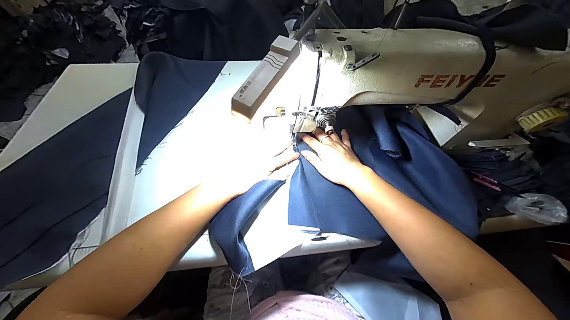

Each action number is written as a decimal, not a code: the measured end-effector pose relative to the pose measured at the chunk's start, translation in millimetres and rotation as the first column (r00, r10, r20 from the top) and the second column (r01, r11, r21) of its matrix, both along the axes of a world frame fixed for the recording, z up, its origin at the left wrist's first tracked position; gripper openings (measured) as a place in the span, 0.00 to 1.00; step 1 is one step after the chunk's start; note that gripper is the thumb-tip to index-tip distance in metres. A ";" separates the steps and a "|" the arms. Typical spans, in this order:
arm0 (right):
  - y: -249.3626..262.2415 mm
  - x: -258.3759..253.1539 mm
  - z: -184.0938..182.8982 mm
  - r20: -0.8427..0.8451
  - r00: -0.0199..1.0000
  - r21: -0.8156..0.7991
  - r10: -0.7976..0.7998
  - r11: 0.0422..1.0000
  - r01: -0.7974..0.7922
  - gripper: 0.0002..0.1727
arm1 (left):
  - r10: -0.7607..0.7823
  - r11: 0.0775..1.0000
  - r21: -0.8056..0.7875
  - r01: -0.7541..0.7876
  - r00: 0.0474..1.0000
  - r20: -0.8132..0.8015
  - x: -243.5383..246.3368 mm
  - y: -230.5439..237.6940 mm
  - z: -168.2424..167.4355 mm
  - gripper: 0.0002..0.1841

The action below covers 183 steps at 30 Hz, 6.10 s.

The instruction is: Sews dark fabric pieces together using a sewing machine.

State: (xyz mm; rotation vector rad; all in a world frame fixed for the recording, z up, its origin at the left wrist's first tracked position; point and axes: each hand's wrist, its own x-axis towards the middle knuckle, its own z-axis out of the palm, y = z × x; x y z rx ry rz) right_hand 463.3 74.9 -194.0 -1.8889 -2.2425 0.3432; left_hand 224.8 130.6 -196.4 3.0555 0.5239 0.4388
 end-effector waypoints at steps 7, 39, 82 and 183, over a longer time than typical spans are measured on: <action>1.4 -0.9 3.1 0.002 1.000 -0.015 -0.013 1.000 0.013 0.30 | -0.033 0.999 0.026 0.032 0.999 0.003 -1.6 6.6 -1.6 0.21; -98.0 12.3 -12.4 0.007 0.995 0.123 0.095 0.988 -0.095 0.31 | 0.087 0.956 -0.287 -0.061 0.993 0.078 -7.6 -76.3 -19.2 0.33; -44.2 31.1 -10.6 -0.072 0.943 0.219 0.324 0.928 -0.302 0.24 | 0.127 0.981 -0.164 -0.106 0.984 0.124 9.4 -48.1 -20.0 0.23; -215.8 19.3 0.6 -0.135 0.807 0.369 -0.575 0.727 0.579 0.38 | 0.033 0.984 -0.178 0.004 0.979 0.203 20.8 65.8 13.4 0.14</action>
